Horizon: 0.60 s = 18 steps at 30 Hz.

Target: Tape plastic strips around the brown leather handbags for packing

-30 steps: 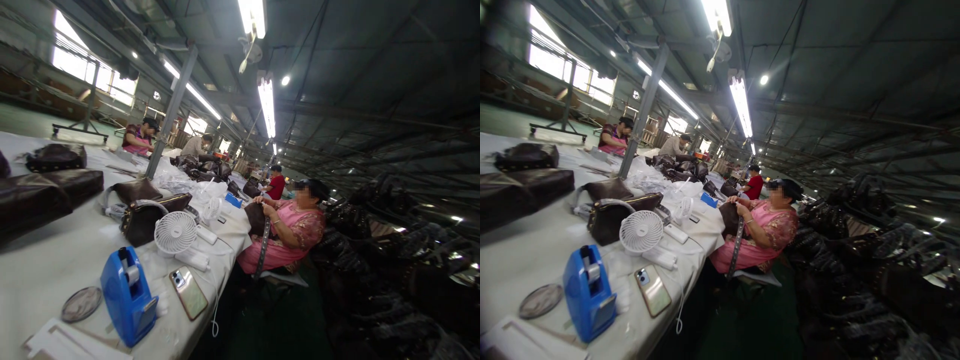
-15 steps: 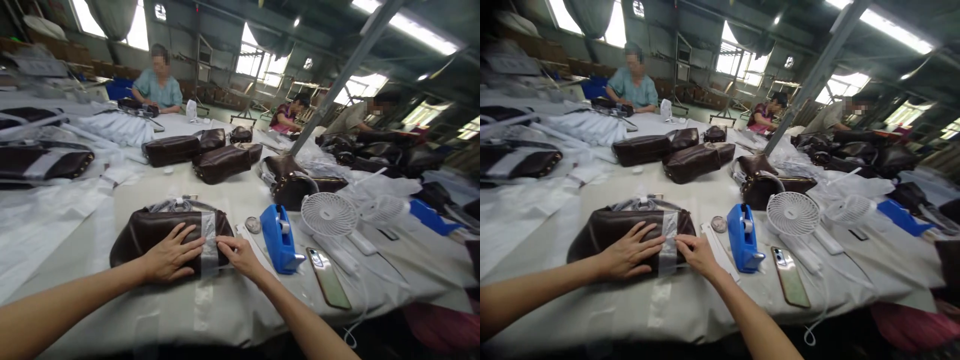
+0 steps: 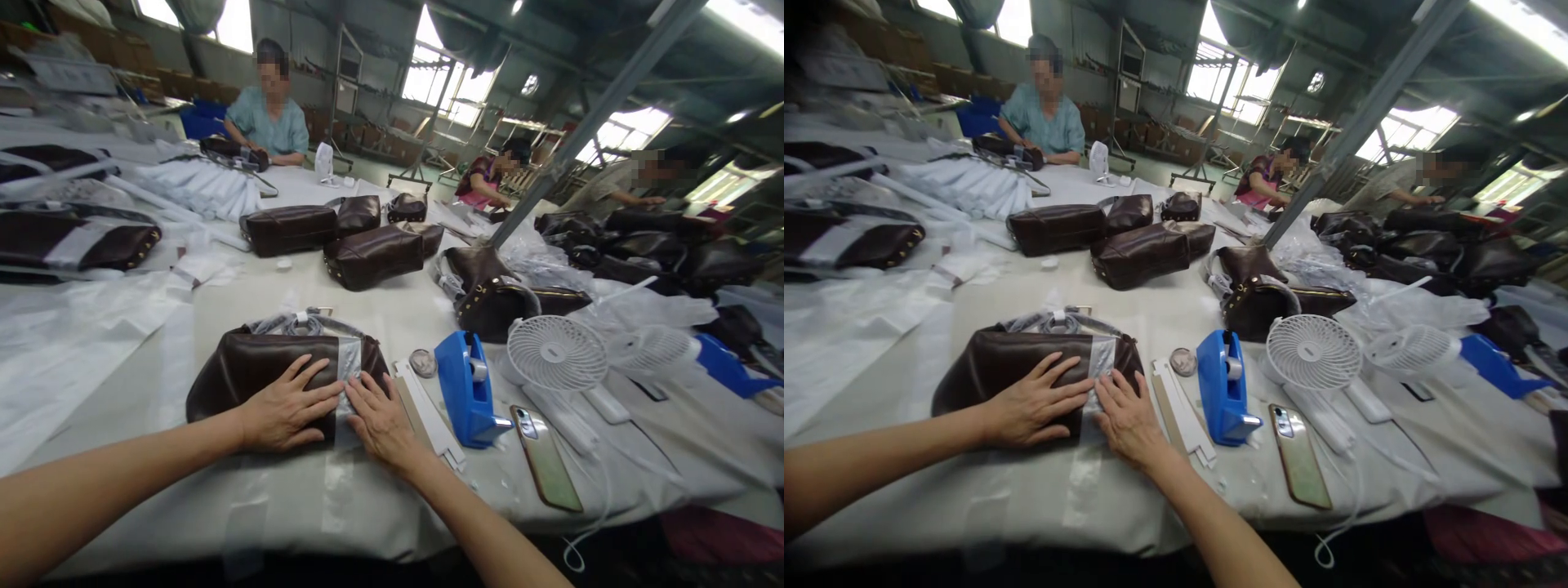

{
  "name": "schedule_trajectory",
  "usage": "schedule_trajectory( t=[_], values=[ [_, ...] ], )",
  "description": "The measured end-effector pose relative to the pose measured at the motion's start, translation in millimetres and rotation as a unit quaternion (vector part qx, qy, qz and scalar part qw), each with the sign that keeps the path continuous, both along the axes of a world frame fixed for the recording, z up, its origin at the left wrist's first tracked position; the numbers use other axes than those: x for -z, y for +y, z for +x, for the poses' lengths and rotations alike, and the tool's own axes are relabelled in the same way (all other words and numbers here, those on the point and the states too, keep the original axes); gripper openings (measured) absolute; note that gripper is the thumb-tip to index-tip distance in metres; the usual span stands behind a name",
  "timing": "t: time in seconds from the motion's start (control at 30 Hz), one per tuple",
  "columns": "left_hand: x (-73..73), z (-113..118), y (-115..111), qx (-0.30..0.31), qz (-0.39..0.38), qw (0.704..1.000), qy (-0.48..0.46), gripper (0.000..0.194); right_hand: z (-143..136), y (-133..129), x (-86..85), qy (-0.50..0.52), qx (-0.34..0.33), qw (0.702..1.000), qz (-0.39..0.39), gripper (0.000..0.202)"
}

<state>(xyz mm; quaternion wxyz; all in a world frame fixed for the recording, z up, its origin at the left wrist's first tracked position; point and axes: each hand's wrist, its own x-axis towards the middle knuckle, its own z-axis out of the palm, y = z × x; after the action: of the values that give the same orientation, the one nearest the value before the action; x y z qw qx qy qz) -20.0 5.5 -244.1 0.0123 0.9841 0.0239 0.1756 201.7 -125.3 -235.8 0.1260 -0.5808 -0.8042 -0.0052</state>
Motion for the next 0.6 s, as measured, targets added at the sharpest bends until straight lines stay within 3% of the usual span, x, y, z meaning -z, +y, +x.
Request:
schedule_trajectory(
  t=[0.13, 0.37, 0.6],
  values=[
    [-1.5, 0, 0, -0.001, -0.007, 1.000, 0.010, 0.051, -4, 3, 1.4, -0.022, -0.012, 1.000, -0.013, 0.052],
    [-4.3, 0, -1, -0.005, -0.016, 0.999, 0.030, 0.047, -8, 2, 18.1, -0.039, 0.003, 0.999, -0.024, 0.064],
    [-30.2, 19, -14, -0.032, -0.026, 0.999, 0.036, 0.037, -9, 0, 20.3, -0.027, 0.020, 0.999, -0.018, 0.062]
  ],
)
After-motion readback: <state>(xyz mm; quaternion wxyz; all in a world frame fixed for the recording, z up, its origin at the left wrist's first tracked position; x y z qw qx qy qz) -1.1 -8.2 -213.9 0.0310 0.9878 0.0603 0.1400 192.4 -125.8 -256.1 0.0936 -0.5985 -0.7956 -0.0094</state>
